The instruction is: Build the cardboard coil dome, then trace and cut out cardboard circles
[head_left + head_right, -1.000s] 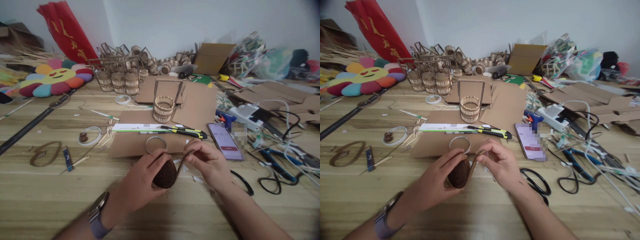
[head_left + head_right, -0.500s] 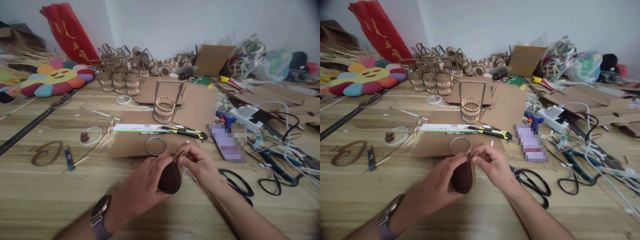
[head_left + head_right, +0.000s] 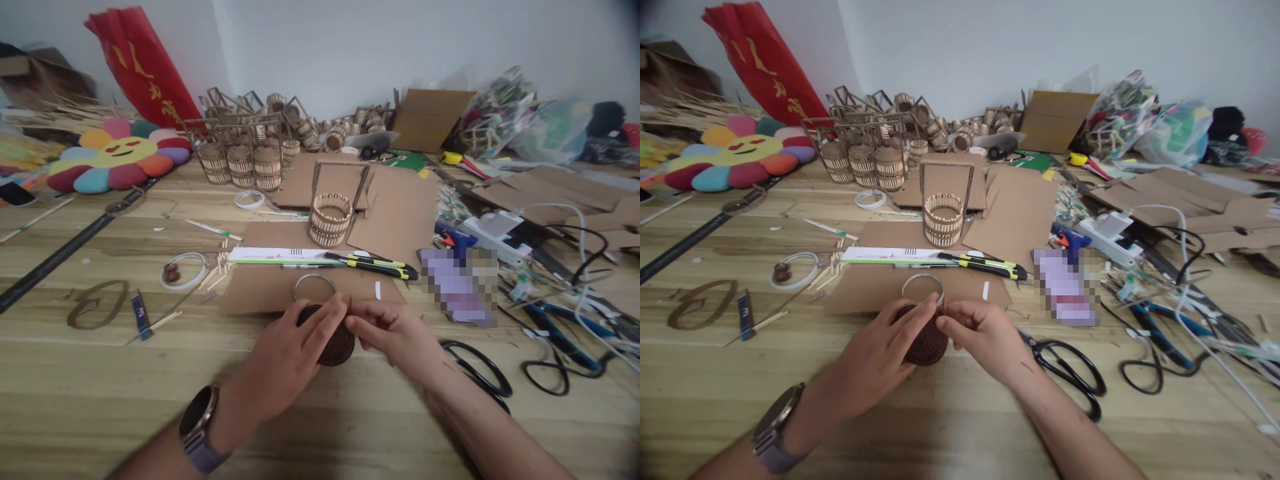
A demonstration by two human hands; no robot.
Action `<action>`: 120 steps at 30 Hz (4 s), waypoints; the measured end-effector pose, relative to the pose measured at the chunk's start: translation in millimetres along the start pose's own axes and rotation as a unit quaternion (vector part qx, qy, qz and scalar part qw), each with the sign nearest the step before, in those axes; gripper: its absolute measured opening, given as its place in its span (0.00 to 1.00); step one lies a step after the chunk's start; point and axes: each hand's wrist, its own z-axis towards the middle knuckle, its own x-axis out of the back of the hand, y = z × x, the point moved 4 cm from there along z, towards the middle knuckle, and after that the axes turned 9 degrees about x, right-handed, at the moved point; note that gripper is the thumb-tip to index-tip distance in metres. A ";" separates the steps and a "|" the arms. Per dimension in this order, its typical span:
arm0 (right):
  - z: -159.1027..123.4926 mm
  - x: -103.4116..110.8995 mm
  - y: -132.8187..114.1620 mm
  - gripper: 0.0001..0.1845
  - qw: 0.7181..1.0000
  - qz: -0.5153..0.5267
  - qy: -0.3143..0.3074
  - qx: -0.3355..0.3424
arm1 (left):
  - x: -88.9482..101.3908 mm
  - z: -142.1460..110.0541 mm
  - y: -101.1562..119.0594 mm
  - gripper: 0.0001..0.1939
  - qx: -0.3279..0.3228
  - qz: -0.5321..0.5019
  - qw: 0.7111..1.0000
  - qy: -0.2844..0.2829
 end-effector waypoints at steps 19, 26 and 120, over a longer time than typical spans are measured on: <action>0.8 1.2 4.1 0.27 0.996 0.085 0.013 -0.030 | 2.7 2.1 -38.1 0.26 0.293 -0.536 0.792 -0.009; 0.1 -5.1 8.9 0.27 0.991 0.115 -0.045 -0.052 | 14.6 4.8 -39.6 0.23 0.266 -0.451 0.852 -0.034; -7.0 -36.3 10.1 0.26 0.999 0.020 -0.018 0.019 | 16.1 2.1 -10.2 0.40 0.207 -0.142 0.960 0.126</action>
